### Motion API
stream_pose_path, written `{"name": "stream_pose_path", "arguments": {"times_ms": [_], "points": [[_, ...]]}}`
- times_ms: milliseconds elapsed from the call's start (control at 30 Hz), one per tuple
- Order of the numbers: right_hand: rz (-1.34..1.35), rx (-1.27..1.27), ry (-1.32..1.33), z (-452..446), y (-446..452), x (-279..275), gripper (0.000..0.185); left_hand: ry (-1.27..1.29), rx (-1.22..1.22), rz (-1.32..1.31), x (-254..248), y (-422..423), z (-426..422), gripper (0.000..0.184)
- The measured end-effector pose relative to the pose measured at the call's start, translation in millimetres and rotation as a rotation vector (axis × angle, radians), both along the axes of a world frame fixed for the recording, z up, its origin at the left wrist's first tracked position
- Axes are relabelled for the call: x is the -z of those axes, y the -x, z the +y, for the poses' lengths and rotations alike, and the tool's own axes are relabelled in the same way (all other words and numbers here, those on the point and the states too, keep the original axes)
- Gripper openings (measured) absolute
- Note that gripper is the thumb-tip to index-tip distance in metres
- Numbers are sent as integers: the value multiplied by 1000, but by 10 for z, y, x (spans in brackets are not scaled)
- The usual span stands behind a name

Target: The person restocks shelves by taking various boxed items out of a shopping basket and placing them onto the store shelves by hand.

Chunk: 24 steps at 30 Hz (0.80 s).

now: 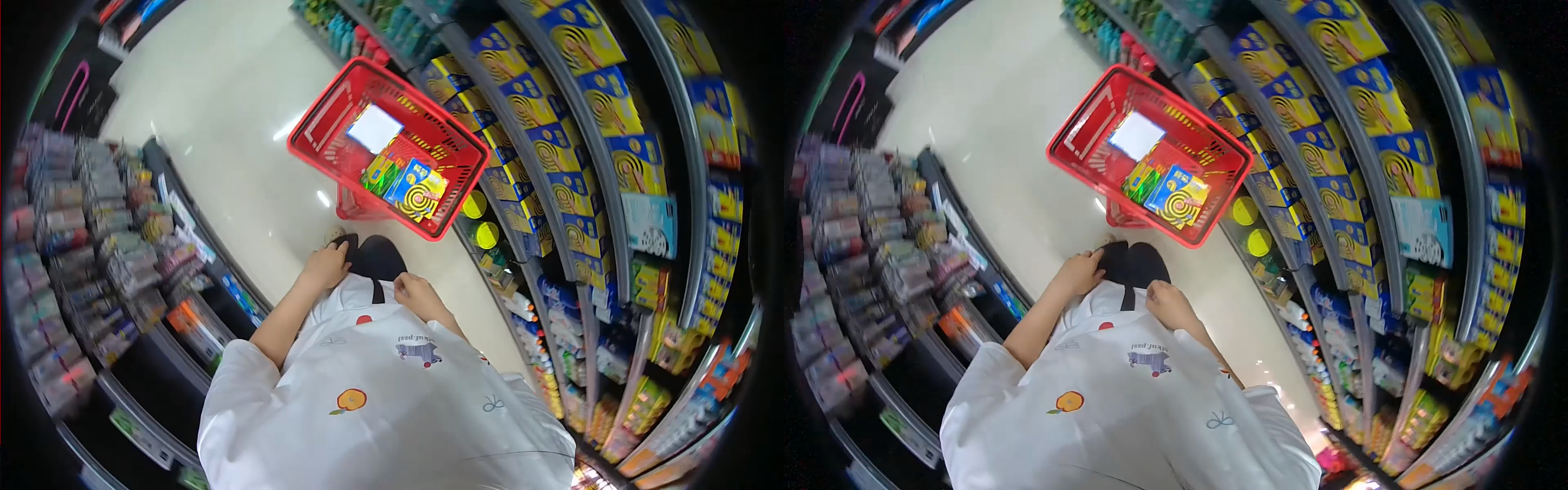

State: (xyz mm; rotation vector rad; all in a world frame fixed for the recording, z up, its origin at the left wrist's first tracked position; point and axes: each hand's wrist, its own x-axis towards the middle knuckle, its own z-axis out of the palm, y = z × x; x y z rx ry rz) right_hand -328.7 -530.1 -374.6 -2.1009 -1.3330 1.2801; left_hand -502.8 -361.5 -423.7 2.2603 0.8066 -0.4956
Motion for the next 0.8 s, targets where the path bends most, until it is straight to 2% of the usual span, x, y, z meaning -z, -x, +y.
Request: {"name": "stream_pose_path", "arguments": {"times_ms": [67, 100, 167, 267, 333, 400, 467, 533, 600, 667, 733, 800], "points": [[23, 38, -67, -94, 37, 206, 17, -82, 49, -16, 21, -44, 125, 51], [9, 64, -109, -167, 83, 396, 17, -162, 111, -40, 195, -4, 160, 51], [1, 90, -36, -160, 144, 490, 15, -144, 142, 53, 141, -85, 248, 51], [49, 98, -43, -48, 138, 564, 14, -134, 117, -44, 30, -227, 254, 52], [3, 59, -99, 92, 97, 377, 14, -85, 78, -163, -55, -329, 207, 50], [-23, 60, -135, 181, 84, 253, 16, 36, 80, -135, -215, -411, 150, 59], [-35, 76, -161, 238, 58, 210, 19, 85, 134, -67, -329, -445, 70, 58], [-24, 57, -112, 79, 31, 290, 20, 190, 327, 66, -541, -605, 104, 54], [-22, 37, -130, 96, -107, 327, 19, 351, 276, -219, 203, -593, 141, 49], [-38, 48, -94, -11, -218, 426, 16, 503, 22, -276, 211, -802, 106, 44], [-28, 70, -83, 0, -424, 407, 16, 574, -102, -394, -79, -1117, 118, 39], [37, 153, -91, -1, -602, 520, 17, 605, -168, -464, 25, -1392, 183, 36]]}}
